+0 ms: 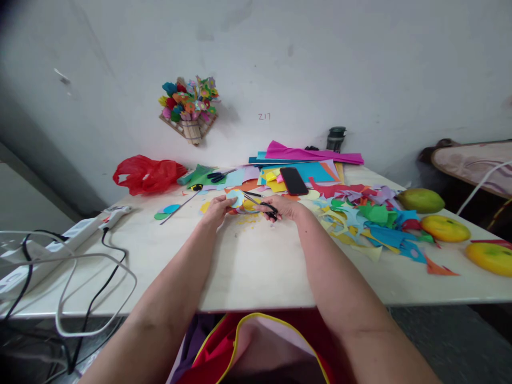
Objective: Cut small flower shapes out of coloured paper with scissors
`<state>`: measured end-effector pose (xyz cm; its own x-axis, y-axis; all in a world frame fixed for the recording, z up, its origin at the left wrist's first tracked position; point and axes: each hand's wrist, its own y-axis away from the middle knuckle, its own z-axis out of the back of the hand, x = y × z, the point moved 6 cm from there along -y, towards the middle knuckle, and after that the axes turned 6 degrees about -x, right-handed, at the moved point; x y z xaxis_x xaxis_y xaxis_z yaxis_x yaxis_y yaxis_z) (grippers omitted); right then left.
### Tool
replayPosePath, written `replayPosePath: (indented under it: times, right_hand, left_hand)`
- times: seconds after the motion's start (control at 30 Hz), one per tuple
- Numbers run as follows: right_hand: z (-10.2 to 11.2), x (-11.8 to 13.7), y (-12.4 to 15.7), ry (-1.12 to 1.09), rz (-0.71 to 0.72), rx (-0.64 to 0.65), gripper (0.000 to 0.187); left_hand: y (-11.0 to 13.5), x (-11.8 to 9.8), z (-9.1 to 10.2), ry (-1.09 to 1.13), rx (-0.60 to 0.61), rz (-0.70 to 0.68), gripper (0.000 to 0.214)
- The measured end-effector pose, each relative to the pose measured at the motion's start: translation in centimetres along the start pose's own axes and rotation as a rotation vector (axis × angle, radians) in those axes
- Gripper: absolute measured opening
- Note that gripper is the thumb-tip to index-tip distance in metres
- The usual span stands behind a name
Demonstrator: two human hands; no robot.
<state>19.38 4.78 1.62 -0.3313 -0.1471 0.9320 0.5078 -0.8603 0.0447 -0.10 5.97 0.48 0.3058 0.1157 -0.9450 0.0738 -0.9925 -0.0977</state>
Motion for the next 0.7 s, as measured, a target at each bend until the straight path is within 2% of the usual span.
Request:
replayPosePath:
  times: [0.13,0.33,0.53,0.7]
  right_hand:
    - [0.5,0.3,0.6,0.058,0.003,0.028,0.028]
    - [-0.8,0.2,0.5,0.085,-0.017,0.074,0.034]
    - [-2.7,0.7,-0.2,-0.003,-0.012,0.016,0.034]
    - [-3.7,0.8,-0.6,-0.089,0.001,0.002,0.031]
  left_hand:
    - [-0.3,0.2,0.5,0.044,-0.017,0.004,0.025]
    - [-0.5,0.4,0.9,0.208,-0.211,0.011,0.019]
    - [-0.3,0.9,0.8,0.319,-0.407,0.009,0.021]
    - [-0.2,1.2,0.9,0.333,-0.517,0.026,0.021]
